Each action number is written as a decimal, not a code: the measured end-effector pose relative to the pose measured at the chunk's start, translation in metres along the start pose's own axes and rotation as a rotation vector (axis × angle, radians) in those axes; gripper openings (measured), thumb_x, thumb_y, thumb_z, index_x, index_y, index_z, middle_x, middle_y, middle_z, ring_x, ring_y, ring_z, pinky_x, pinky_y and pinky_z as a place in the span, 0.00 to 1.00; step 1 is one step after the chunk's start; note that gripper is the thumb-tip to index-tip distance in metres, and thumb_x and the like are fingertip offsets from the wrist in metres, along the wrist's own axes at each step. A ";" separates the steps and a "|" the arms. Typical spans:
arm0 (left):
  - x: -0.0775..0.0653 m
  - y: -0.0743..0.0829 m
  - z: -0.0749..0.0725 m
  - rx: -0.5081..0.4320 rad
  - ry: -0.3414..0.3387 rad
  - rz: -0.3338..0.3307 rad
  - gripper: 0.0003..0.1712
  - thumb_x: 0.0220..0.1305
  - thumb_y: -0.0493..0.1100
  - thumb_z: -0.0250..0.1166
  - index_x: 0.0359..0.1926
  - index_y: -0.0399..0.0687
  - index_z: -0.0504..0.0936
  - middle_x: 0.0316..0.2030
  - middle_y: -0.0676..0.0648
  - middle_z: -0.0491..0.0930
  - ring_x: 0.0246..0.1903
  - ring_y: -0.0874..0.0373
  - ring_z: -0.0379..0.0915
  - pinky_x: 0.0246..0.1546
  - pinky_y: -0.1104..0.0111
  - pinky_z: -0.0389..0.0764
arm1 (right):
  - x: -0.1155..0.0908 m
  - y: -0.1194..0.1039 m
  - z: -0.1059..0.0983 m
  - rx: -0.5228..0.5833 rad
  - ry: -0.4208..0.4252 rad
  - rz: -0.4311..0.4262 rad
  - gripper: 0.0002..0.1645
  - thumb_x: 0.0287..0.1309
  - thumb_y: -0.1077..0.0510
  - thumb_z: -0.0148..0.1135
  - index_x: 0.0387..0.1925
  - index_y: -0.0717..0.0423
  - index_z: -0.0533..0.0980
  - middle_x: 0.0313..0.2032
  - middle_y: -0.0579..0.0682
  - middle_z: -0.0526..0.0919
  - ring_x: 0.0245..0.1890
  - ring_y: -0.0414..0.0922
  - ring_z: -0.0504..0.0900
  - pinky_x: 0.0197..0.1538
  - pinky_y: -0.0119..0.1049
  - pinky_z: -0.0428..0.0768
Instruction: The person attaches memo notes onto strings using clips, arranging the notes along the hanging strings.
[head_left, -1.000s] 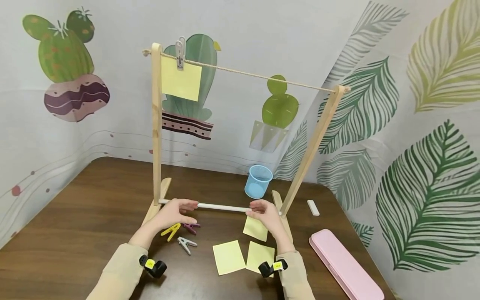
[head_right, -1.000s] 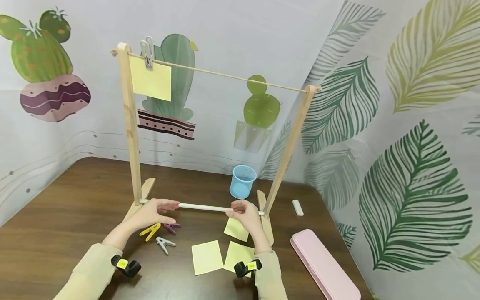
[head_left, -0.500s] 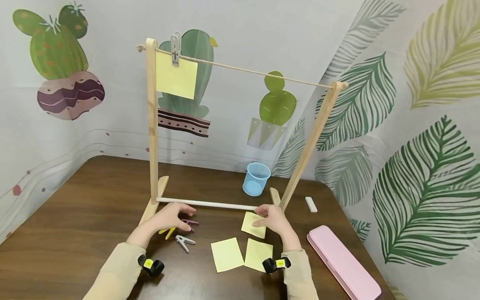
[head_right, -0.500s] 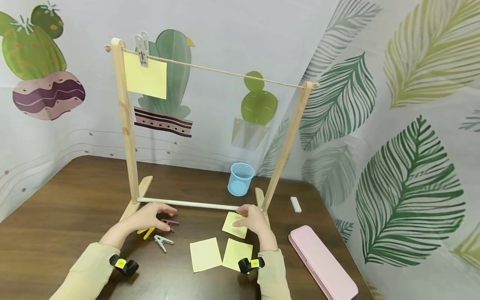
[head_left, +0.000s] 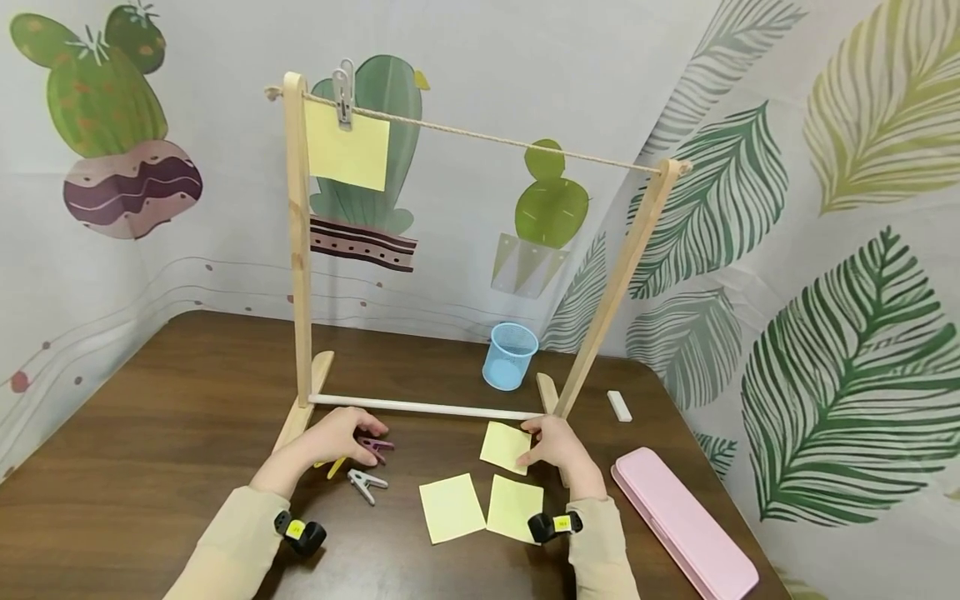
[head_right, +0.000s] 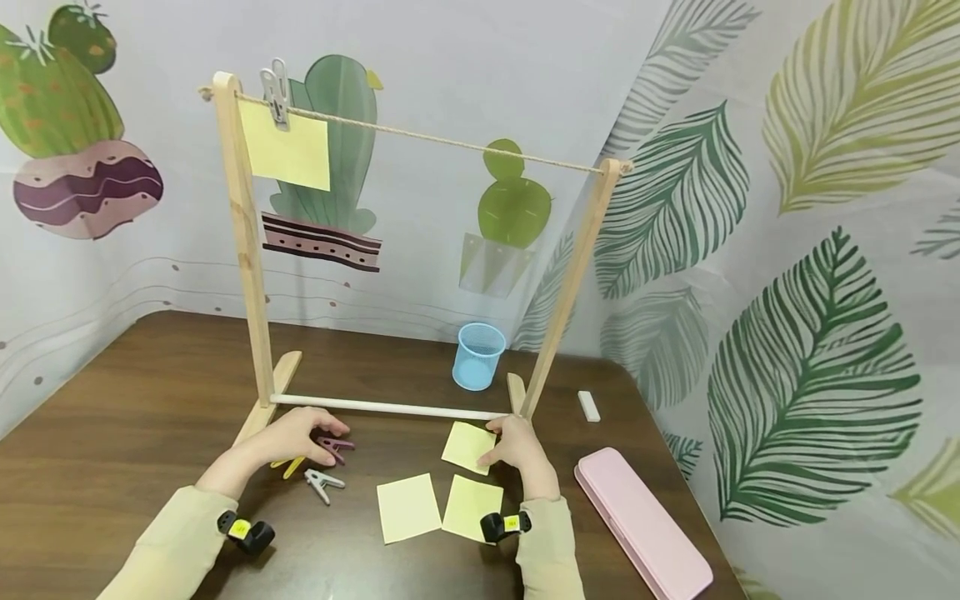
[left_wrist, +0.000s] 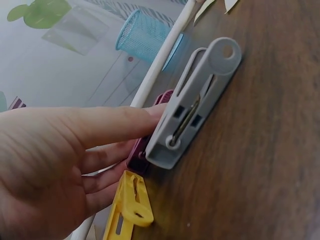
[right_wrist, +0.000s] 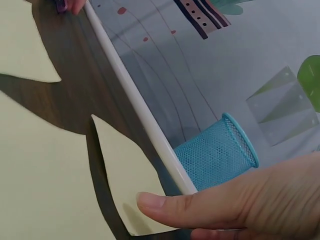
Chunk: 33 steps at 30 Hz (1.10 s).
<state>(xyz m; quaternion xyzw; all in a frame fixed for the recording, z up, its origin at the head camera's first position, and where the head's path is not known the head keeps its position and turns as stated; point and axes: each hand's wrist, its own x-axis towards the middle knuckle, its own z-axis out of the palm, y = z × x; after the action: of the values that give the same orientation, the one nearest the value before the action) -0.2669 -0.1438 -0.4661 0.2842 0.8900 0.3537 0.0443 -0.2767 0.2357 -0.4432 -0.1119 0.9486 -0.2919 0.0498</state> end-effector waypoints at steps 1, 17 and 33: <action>0.000 0.001 0.000 0.001 0.002 0.001 0.25 0.42 0.39 0.79 0.44 0.35 0.85 0.40 0.43 0.87 0.40 0.54 0.80 0.41 0.67 0.77 | 0.000 0.001 0.001 -0.009 0.004 -0.001 0.37 0.30 0.65 0.83 0.49 0.69 0.80 0.43 0.60 0.84 0.39 0.50 0.80 0.45 0.42 0.80; 0.001 0.002 0.002 0.062 0.035 0.028 0.21 0.39 0.39 0.80 0.39 0.39 0.88 0.34 0.49 0.83 0.35 0.59 0.76 0.36 0.71 0.74 | 0.007 0.003 0.008 -0.174 0.015 -0.055 0.39 0.21 0.61 0.87 0.45 0.66 0.82 0.47 0.62 0.83 0.50 0.59 0.79 0.57 0.52 0.76; 0.003 0.000 0.006 0.090 0.025 0.027 0.19 0.39 0.41 0.80 0.37 0.41 0.89 0.33 0.51 0.83 0.34 0.62 0.75 0.36 0.70 0.74 | -0.001 0.002 0.005 -0.115 0.018 -0.185 0.40 0.23 0.59 0.87 0.43 0.58 0.73 0.39 0.50 0.80 0.37 0.46 0.76 0.49 0.51 0.70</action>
<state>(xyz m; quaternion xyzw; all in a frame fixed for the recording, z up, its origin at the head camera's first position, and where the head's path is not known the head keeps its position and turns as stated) -0.2675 -0.1384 -0.4699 0.2936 0.9016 0.3174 0.0155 -0.2757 0.2349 -0.4487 -0.1988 0.9498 -0.2413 0.0076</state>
